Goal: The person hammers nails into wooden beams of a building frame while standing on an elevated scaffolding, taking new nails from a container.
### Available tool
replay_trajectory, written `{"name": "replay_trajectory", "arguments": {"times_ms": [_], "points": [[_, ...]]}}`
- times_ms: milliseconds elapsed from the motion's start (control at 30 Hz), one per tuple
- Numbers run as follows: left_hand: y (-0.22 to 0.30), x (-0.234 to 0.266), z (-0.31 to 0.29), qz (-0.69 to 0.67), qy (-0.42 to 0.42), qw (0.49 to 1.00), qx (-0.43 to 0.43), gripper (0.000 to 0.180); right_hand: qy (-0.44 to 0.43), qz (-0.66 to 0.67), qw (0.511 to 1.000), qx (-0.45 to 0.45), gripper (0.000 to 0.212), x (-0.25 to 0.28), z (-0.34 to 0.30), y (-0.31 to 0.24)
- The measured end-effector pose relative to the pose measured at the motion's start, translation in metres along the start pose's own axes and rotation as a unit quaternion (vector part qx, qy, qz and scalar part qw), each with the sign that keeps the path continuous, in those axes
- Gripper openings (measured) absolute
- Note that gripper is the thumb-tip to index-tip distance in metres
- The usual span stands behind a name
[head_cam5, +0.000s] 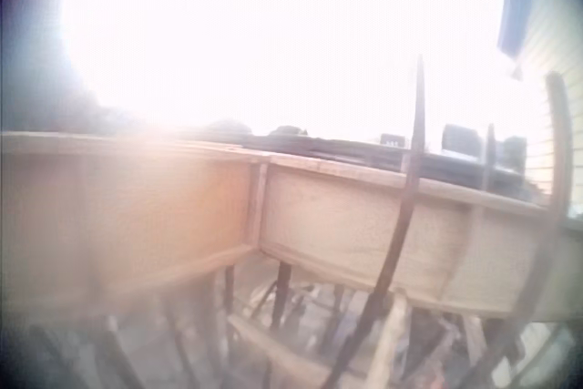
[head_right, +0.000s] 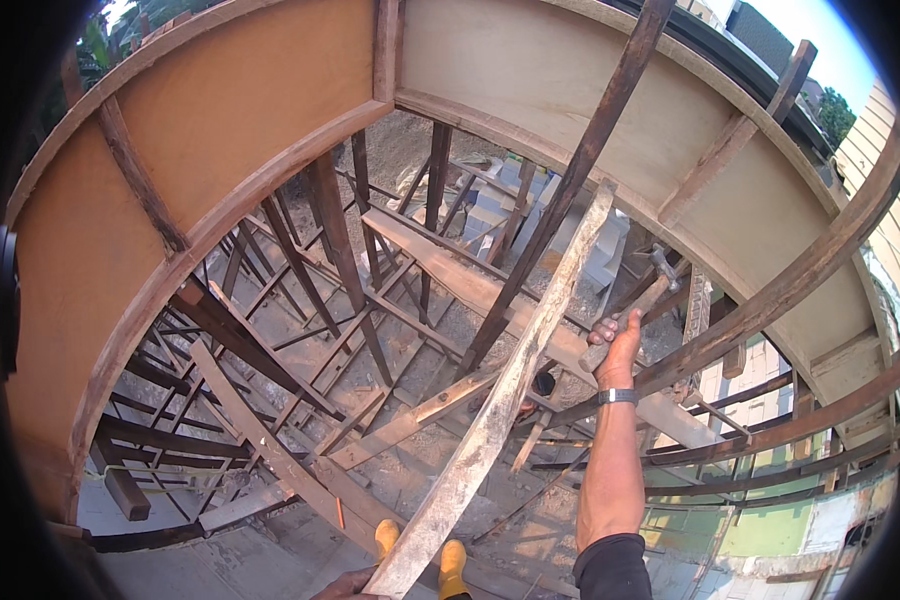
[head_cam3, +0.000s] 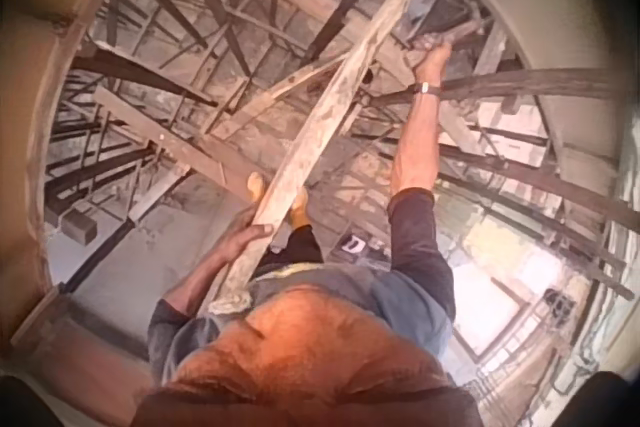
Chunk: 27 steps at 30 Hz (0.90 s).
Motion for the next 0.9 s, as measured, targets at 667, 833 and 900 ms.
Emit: {"name": "replay_trajectory", "arguments": {"times_ms": [667, 833, 900], "points": [[0.005, 0.011, -0.003, 0.068, 0.013, 0.997, 0.029, 0.067, 0.072, -0.108, 0.992, -0.002, 0.043, -0.021, -0.117, 0.041], [-0.008, 0.017, 0.004, 0.052, -0.003, 0.996, 0.071, 0.074, 0.046, -0.135, 0.987, -0.075, 0.044, -0.039, -0.145, 0.078], [-0.008, 0.019, 0.002, 0.070, 0.006, 0.996, 0.061, 0.075, 0.000, -0.180, 0.981, -0.070, 0.045, -0.022, -0.150, 0.061]]}}
Point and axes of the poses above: each hand's wrist, its own z-axis towards the middle knuckle, its own x-axis out of the back of the hand, y = z × x, the point moved 8 cm from there along z, towards the middle knuckle, and after that the axes turned 6 degrees about -z, right-handed, at the moved point
